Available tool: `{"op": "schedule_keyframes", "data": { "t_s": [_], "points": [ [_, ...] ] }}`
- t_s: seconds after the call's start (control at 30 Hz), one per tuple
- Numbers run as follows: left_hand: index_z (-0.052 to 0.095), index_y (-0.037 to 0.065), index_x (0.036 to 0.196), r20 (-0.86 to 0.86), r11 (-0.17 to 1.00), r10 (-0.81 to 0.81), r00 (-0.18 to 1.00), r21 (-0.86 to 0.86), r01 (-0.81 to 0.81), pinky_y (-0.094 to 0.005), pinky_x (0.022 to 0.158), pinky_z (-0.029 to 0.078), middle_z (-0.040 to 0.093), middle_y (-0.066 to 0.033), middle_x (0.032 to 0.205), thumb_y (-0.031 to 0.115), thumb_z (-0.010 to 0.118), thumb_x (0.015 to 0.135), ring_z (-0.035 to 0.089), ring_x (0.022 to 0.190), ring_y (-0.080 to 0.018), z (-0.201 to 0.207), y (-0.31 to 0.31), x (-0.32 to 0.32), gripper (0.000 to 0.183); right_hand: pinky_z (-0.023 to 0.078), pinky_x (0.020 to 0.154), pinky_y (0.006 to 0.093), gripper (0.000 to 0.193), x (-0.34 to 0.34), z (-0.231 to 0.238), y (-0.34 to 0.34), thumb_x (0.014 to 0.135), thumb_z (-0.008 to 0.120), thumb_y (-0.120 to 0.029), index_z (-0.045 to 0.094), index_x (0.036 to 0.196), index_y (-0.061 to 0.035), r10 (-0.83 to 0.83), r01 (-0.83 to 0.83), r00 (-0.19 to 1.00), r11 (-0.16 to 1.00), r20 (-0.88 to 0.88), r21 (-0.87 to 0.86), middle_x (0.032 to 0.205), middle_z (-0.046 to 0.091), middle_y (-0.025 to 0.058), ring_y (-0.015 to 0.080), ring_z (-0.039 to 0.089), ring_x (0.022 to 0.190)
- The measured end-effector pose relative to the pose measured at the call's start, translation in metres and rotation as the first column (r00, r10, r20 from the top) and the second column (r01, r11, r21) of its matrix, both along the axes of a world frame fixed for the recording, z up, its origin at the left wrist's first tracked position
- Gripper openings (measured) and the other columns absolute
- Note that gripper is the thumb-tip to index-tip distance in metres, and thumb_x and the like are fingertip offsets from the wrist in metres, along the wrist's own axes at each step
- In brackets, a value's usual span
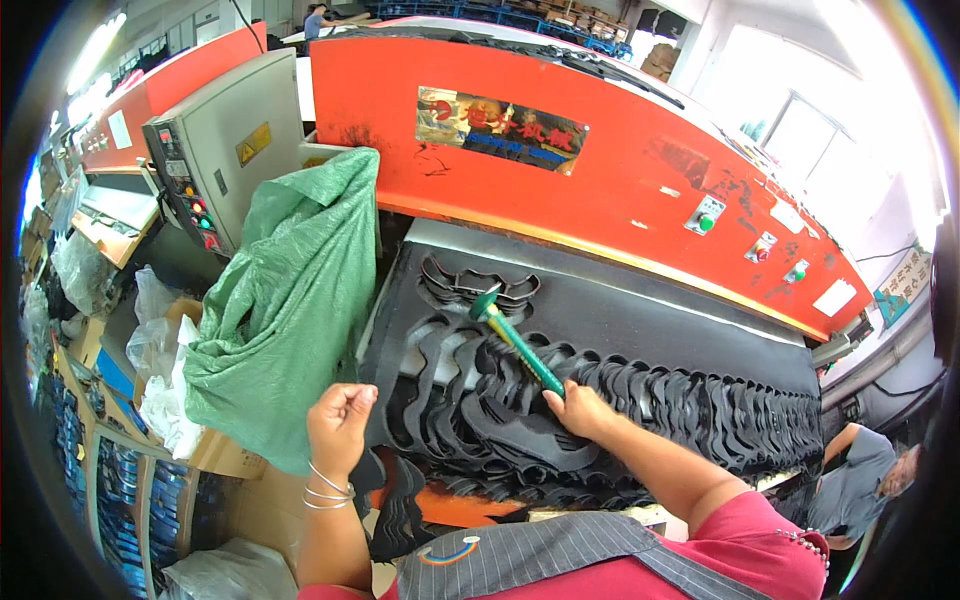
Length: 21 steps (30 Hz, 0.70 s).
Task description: Cutting and trimming shoe upper components from a sheet of material using a stamping mold, hammer, and scissors.
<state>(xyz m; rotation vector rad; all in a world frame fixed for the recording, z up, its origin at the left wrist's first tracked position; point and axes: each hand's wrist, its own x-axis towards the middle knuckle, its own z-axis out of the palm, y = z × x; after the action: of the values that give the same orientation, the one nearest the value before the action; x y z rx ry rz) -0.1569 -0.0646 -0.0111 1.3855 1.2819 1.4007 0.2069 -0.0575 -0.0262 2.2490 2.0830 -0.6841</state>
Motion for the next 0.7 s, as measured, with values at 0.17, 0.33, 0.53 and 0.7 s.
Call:
{"op": "schedule_keyframes", "data": {
  "t_s": [0.17, 0.33, 0.53, 0.7],
  "points": [
    [0.064, -0.003, 0.086, -0.006, 0.999, -0.025, 1.000, 0.035, 0.025, -0.0235, 0.075, 0.048, 0.066, -0.0054, 0.082, 0.012, 0.063, 0.090, 0.060, 0.077, -0.0102, -0.006, 0.011, 0.003, 0.016, 0.040, 0.036, 0.0278, 0.037, 0.006, 0.064, 0.006, 0.096, 0.050, -0.037, 0.050, 0.084, -0.0024, -0.316, 0.240, 0.666, 0.949, -0.676, -0.207, 0.056, 0.049, 0.0017, 0.0101, 0.046, 0.038],
    [0.064, -0.003, 0.086, -0.025, 0.997, -0.081, 0.996, 0.000, 0.081, -0.0234, 0.075, 0.048, 0.067, -0.0055, 0.082, 0.011, 0.063, 0.090, 0.060, 0.077, -0.0100, -0.002, 0.024, 0.020, 0.015, 0.036, 0.044, 0.0225, 0.025, 0.001, 0.088, 0.019, 0.097, 0.048, -0.025, 0.048, 0.086, -0.0034, 0.357, 0.394, 0.534, 0.696, -0.766, 0.599, 0.057, 0.050, 0.0003, 0.0064, 0.045, 0.045],
    [0.065, -0.003, 0.087, -0.025, 0.993, -0.096, 0.995, 0.064, 0.097, -0.0237, 0.074, 0.049, 0.067, -0.0058, 0.082, 0.011, 0.063, 0.090, 0.061, 0.077, -0.0098, 0.004, 0.043, 0.026, 0.015, 0.048, 0.048, 0.0341, 0.047, -0.003, 0.025, -0.005, 0.095, 0.048, -0.042, 0.053, 0.089, 0.0038, -0.061, 0.070, 0.991, 0.995, -0.120, 0.072, 0.064, 0.059, 0.0143, 0.0215, 0.060, 0.051],
    [0.068, -0.001, 0.087, -0.100, 0.991, -0.070, 0.993, 0.106, 0.081, -0.0246, 0.066, 0.048, 0.065, -0.0068, 0.078, 0.013, 0.067, 0.086, 0.062, 0.072, -0.0120, 0.001, 0.064, 0.050, 0.014, 0.050, 0.056, 0.0410, 0.051, -0.023, 0.067, 0.046, 0.093, 0.050, -0.047, 0.056, 0.087, 0.0035, -0.101, 0.144, 0.924, 0.985, -0.370, 0.091, 0.067, 0.061, 0.0185, 0.0312, 0.063, 0.059]
  ]
}}
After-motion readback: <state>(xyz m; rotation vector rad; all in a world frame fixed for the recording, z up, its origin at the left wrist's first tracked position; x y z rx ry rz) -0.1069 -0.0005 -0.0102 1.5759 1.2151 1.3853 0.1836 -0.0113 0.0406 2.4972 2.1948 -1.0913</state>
